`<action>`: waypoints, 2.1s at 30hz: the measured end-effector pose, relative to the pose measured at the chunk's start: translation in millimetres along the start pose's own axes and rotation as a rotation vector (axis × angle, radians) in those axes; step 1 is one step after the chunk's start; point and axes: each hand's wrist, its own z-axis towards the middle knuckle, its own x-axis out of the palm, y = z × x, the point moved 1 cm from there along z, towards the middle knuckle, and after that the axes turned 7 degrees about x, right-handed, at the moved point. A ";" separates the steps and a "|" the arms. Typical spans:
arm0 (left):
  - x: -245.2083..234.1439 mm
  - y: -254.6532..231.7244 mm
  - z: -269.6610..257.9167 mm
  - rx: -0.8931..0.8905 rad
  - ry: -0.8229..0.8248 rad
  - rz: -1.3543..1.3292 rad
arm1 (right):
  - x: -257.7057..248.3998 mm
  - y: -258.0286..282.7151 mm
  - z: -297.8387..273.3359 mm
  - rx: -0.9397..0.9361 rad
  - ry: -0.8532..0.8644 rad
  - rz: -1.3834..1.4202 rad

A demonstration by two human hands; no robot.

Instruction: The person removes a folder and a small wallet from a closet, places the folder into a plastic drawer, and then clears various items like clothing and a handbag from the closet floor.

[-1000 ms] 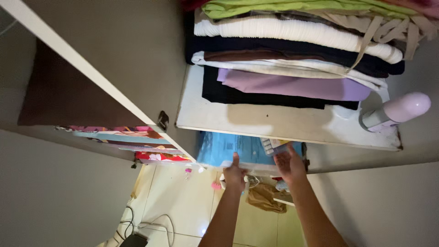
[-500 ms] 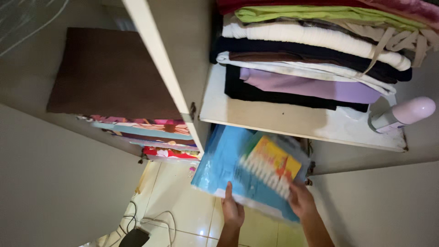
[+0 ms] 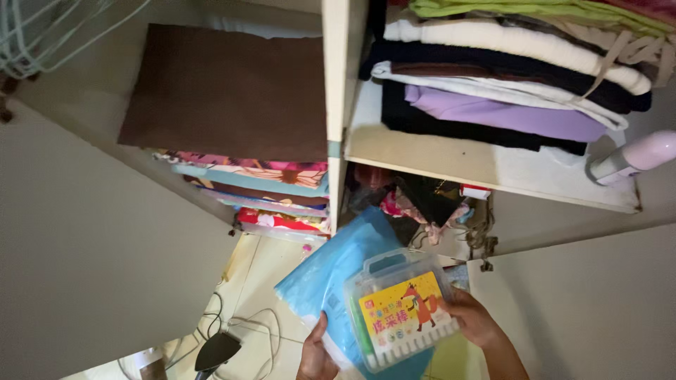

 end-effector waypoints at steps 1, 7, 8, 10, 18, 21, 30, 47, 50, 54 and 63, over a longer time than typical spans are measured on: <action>0.1 -3.2 -5.5 0.003 -0.001 -0.001 | 1.3 -0.2 2.8 0.027 -0.071 -0.033; -18.4 -27.7 -23.7 -0.124 0.014 -0.099 | 24.0 -26.1 24.1 0.087 -0.103 0.088; -21.1 -33.9 -29.0 -0.165 -0.005 -0.099 | 30.4 -29.0 24.8 0.089 -0.100 0.082; -21.5 -45.6 -38.8 -0.195 -0.023 -0.104 | 46.1 -35.5 26.2 0.079 0.082 0.096; -56.1 -92.1 -82.3 -0.038 -0.155 -0.101 | 71.9 -83.5 28.5 0.181 0.017 0.046; -89.8 -90.2 -92.8 0.079 -0.010 0.064 | 105.0 -91.6 13.8 0.146 -0.108 -0.015; -113.9 -104.7 -120.7 0.006 0.003 0.540 | 210.5 -115.1 -26.1 0.165 -0.089 -0.296; -181.2 -34.9 -6.1 0.194 -0.171 0.644 | 26.1 0.9 124.3 -0.212 -0.486 0.397; -184.1 -10.1 21.4 0.225 -0.205 0.547 | 5.3 30.9 151.8 -0.177 -0.468 0.412; -185.1 12.9 43.0 0.286 -0.329 0.503 | -14.6 66.3 181.8 -0.263 -0.463 0.630; -190.7 18.5 51.5 0.299 -0.413 0.493 | -50.6 105.0 208.3 -0.271 -0.427 0.790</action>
